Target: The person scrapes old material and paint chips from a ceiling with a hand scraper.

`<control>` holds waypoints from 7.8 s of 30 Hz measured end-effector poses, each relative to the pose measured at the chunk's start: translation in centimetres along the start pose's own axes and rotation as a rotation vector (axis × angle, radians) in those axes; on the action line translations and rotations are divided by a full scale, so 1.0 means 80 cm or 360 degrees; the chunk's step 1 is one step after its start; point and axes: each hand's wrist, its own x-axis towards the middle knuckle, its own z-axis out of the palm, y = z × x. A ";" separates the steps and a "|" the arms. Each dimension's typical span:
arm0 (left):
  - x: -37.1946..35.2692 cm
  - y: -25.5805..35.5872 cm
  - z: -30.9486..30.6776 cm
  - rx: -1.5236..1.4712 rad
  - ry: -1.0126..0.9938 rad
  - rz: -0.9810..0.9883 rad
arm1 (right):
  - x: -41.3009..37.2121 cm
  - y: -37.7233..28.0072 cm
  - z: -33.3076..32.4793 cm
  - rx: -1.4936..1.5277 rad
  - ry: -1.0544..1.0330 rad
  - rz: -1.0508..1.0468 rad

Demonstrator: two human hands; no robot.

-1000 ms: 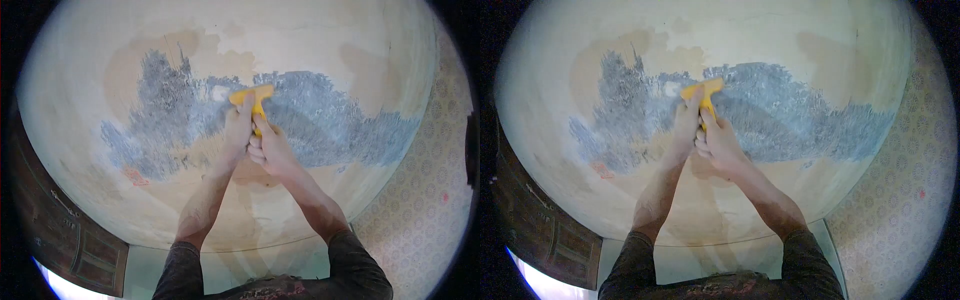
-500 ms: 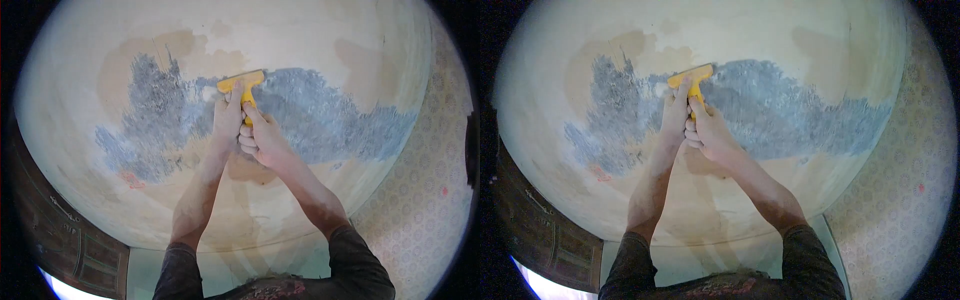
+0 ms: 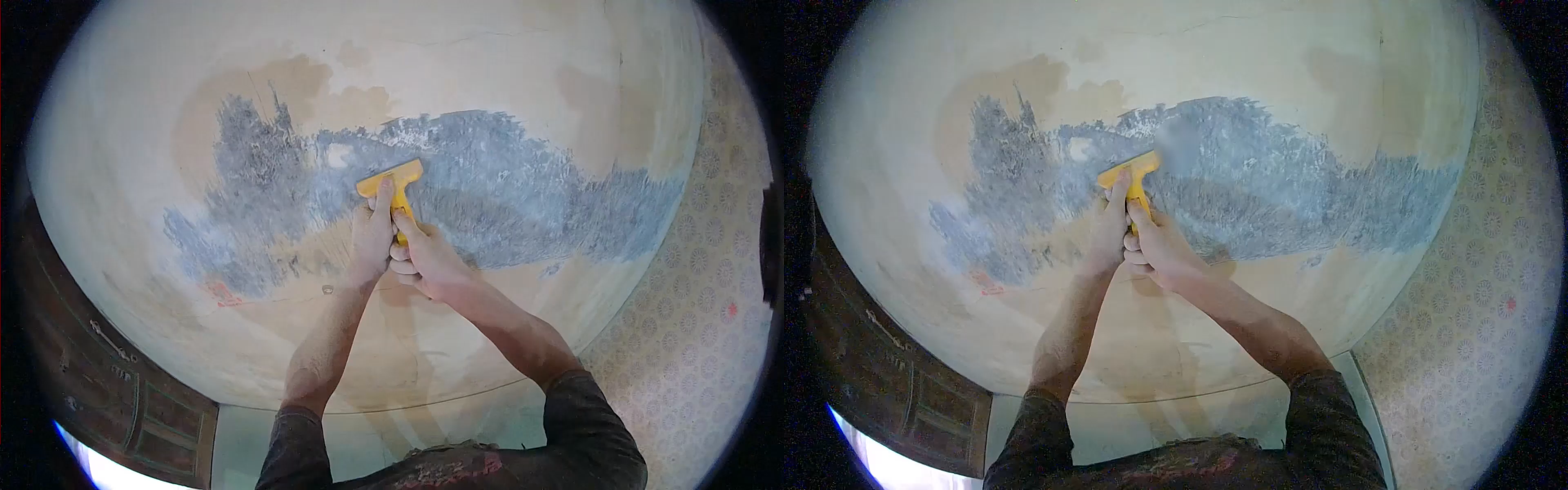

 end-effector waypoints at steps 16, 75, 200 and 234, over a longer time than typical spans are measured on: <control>0.032 0.081 -0.003 0.0109 -0.0089 0.0068 | 0.041 -0.027 0.040 0.0028 -0.0242 -0.0194; -0.578 -0.285 -0.008 0.0674 -0.0783 -0.1692 | -0.454 0.402 -0.357 -0.0920 0.0157 0.0927; 0.035 0.037 -0.132 0.1806 0.0373 0.1908 | -0.191 0.022 -0.175 -0.1685 0.0862 -0.1173; 0.036 -0.013 -0.255 0.1901 -0.0099 0.2158 | -0.007 -0.024 -0.049 -0.2928 0.1449 -0.1439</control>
